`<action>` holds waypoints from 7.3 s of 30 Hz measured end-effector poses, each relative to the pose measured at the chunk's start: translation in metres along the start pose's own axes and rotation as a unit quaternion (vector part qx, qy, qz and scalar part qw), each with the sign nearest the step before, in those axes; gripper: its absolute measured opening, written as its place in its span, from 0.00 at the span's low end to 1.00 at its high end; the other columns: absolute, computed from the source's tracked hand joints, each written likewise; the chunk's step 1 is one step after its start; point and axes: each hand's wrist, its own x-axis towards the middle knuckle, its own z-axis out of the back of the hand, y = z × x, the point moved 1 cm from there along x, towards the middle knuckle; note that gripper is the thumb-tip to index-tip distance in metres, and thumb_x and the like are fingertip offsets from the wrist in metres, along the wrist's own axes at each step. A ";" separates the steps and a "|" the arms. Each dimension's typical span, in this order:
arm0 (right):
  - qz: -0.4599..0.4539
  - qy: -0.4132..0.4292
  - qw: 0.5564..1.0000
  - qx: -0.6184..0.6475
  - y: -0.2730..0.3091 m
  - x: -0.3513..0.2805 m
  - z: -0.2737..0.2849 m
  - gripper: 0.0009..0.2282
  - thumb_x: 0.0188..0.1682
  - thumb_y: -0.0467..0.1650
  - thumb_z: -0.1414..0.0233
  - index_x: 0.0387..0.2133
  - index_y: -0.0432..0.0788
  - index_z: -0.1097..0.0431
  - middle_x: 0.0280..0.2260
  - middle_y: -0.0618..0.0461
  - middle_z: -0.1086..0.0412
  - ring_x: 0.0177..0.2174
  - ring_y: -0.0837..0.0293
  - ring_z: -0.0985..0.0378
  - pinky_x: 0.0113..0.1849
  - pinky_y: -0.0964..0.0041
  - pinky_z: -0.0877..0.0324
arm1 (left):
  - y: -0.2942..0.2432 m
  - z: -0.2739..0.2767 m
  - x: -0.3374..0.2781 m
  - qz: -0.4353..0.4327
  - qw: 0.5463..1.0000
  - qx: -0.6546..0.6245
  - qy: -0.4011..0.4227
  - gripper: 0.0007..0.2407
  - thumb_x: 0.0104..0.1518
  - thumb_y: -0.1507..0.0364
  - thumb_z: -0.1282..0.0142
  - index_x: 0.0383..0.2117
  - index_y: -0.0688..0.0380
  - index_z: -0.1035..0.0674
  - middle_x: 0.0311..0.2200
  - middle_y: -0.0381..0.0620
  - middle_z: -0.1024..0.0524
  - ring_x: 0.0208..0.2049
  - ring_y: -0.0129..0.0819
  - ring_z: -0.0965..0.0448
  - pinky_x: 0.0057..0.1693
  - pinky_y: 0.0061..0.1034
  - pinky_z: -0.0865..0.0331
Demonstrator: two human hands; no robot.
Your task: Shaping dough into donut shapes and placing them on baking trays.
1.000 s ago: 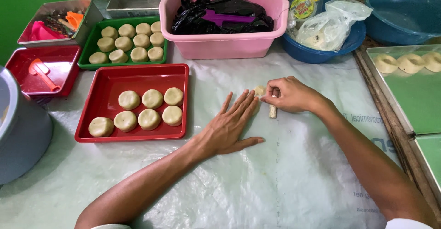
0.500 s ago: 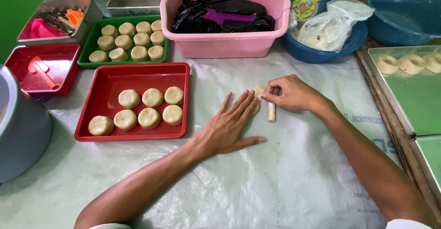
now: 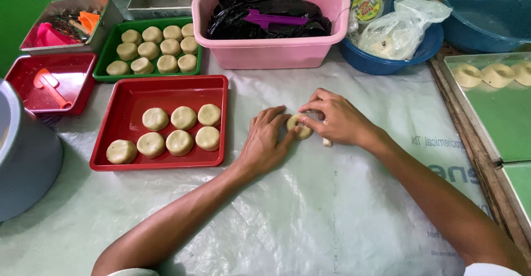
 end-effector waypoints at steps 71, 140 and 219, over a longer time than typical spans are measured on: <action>-0.339 -0.146 0.929 -0.034 -0.186 -0.167 0.183 0.13 0.54 0.34 0.49 0.44 0.40 0.21 0.31 0.48 0.22 0.23 0.57 0.31 0.27 0.63 0.36 | -0.206 -0.148 0.044 -0.278 0.928 -0.119 0.218 0.25 0.57 0.70 0.45 0.61 0.66 0.35 0.54 0.59 0.31 0.53 0.52 0.25 0.55 0.39 0.28; 0.195 0.129 0.971 -0.056 0.165 0.203 -0.197 0.20 0.52 0.38 0.50 0.55 0.43 0.38 0.46 0.41 0.30 0.47 0.37 0.24 0.46 0.41 0.28 | 0.045 0.008 -0.023 -0.031 0.942 0.332 0.046 0.26 0.65 0.58 0.63 0.67 0.59 0.36 0.71 0.59 0.49 0.73 0.53 0.48 0.72 0.54 0.60; -0.217 -0.102 0.902 0.358 -0.053 -0.021 -0.010 0.10 0.45 0.26 0.38 0.39 0.33 0.25 0.28 0.45 0.24 0.25 0.62 0.21 0.25 0.71 0.23 | -0.021 -0.012 0.005 0.031 0.994 -0.103 -0.017 0.22 0.45 0.70 0.32 0.48 0.64 0.23 0.43 0.57 0.28 0.46 0.55 0.23 0.52 0.43 0.26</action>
